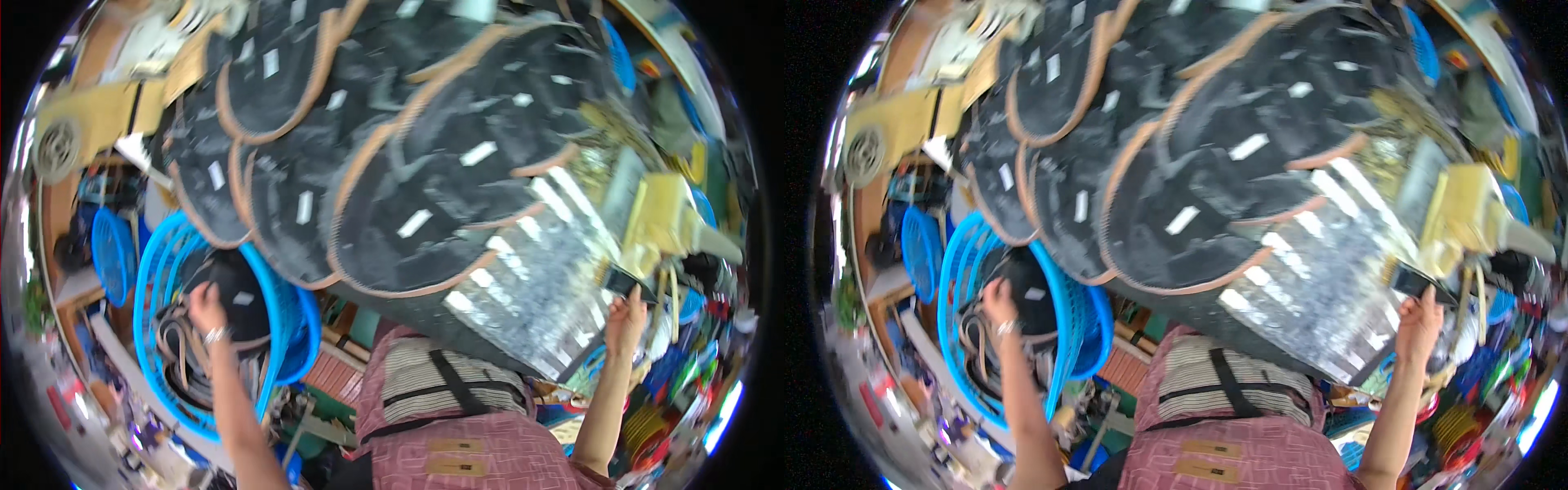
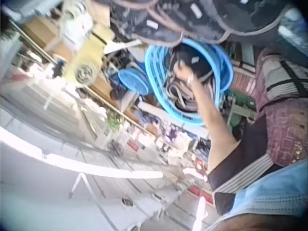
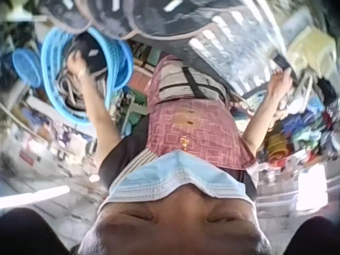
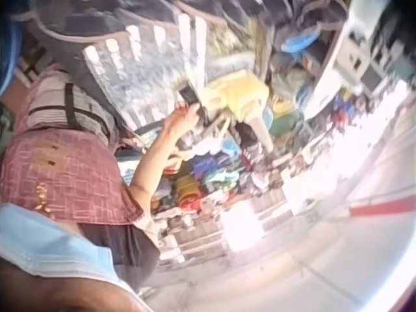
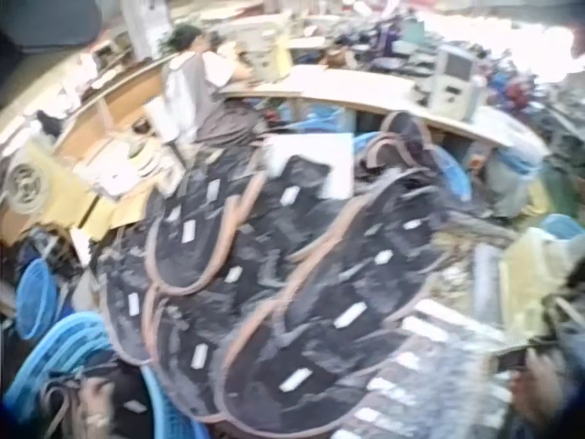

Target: The person repeatedly applies glue from a yellow dispenser to the edges of black shoe parts with brown borders. They use a brush to spread the glue evenly along the edges, then place each treated part into a blue basket. The process is repeated for multiple shoe parts throughout the clip.

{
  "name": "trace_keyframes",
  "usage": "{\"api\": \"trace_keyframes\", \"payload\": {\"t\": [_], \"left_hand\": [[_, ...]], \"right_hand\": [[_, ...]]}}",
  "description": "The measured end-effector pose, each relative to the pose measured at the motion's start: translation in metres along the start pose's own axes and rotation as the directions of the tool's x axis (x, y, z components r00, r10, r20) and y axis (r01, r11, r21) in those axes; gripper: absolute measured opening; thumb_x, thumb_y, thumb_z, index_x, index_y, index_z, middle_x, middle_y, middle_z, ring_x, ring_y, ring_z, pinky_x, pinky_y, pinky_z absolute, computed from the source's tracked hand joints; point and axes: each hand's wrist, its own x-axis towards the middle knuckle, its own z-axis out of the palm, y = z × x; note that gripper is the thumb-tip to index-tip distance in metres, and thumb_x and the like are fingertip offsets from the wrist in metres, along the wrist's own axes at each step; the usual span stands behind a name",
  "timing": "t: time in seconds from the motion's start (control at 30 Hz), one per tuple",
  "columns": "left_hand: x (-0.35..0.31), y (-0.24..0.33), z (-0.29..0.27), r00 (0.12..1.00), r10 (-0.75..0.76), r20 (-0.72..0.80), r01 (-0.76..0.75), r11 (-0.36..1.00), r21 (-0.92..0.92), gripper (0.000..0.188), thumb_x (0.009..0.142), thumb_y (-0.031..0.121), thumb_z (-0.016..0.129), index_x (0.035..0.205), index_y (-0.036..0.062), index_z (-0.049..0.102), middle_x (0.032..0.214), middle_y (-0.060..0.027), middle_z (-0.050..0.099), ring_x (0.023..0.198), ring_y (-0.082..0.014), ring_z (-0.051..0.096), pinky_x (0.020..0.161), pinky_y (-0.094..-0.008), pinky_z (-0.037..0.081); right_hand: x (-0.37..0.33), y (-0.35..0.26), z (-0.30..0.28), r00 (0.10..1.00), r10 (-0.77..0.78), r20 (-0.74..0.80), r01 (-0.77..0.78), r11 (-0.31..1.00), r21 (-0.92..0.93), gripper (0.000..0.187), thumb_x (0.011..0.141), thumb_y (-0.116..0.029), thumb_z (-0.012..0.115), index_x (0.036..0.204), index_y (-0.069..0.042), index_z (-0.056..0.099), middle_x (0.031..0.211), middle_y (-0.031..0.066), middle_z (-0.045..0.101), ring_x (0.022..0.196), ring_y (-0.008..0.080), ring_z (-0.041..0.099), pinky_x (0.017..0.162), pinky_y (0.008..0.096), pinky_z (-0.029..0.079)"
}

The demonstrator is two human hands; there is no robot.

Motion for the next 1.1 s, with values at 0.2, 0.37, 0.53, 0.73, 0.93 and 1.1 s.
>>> {"api": "trace_keyframes", "payload": {"t": [0.2,0.37,0.53,0.73,0.93,1.1], "left_hand": [[0.007,0.254,-0.127,0.344,0.32,0.883,-0.317,0.924,-0.212,0.014,0.068,0.001,0.061,0.082,0.0017,0.062,0.072,-0.0085,0.061,0.067,-0.0179,0.059,0.062,-0.0279,0.046],[-0.076,0.396,-0.008,-0.336,0.648,0.683,-0.204,0.658,-0.725,0.01,0.071,0.004,0.06,0.081,0.0041,0.061,0.078,-0.0084,0.06,0.074,-0.0223,0.059,0.065,-0.031,0.046],[-0.196,0.484,0.102,-0.517,0.812,0.271,-0.364,0.078,-0.928,0.013,0.071,0.009,0.056,0.084,0.0081,0.058,0.079,-0.0066,0.053,0.076,-0.0248,0.054,0.066,-0.0346,0.044],[-0.226,0.472,0.131,-0.318,0.943,-0.102,-0.73,-0.312,-0.608,0.022,0.064,0.011,0.056,0.083,0.0012,0.058,0.095,-0.0101,0.053,0.09,-0.023,0.05,0.074,-0.0351,0.042],[-0.232,0.425,0.121,-0.264,0.95,0.168,-0.732,-0.083,-0.676,0.047,0.065,0.021,0.068,0.106,0.0044,0.053,0.115,-0.0133,0.047,0.109,-0.0316,0.043,0.09,-0.0433,0.038],[-0.233,0.425,0.126,-0.278,0.947,0.161,-0.719,-0.094,-0.689,0.048,0.063,0.021,0.069,0.106,0.0046,0.054,0.116,-0.0124,0.047,0.109,-0.031,0.044,0.09,-0.0437,0.038]], "right_hand": [[0.011,-0.018,-0.047,0.971,-0.22,-0.094,0.196,0.956,-0.217,0.018,0.085,-0.02,0.057,0.09,-0.003,0.055,0.082,0.0076,0.06,0.073,0.019,0.062,0.058,0.0255,0.048],[0.035,-0.041,-0.067,0.827,-0.55,-0.119,0.432,0.755,-0.493,0.018,0.084,-0.016,0.058,0.086,0.002,0.058,0.065,0.0057,0.06,0.055,0.0086,0.054,0.052,0.0215,0.043],[0.084,-0.035,-0.065,0.769,-0.59,0.246,0.571,0.461,-0.68,0.019,0.081,-0.013,0.059,0.091,0.003,0.06,0.068,0.0032,0.061,0.059,0.0087,0.055,0.054,0.0199,0.043],[0.072,-0.037,-0.089,0.976,-0.209,0.062,0.214,0.971,-0.106,0.017,0.088,-0.018,0.051,0.085,-0.003,0.056,0.064,0.0035,0.059,0.05,0.0086,0.054,0.045,0.0184,0.043],[0.031,0.006,0.014,0.688,-0.166,0.706,0.642,0.593,-0.486,0.017,0.07,-0.018,0.06,0.073,-0.004,0.052,0.061,0.0059,0.056,0.053,0.0161,0.055,0.051,0.0278,0.045],[0.056,0.004,0.043,0.619,-0.134,0.774,0.748,0.398,-0.53,0.018,0.069,-0.017,0.061,0.073,-0.002,0.051,0.064,0.0048,0.055,0.057,0.0139,0.052,0.055,0.0265,0.044]]}}
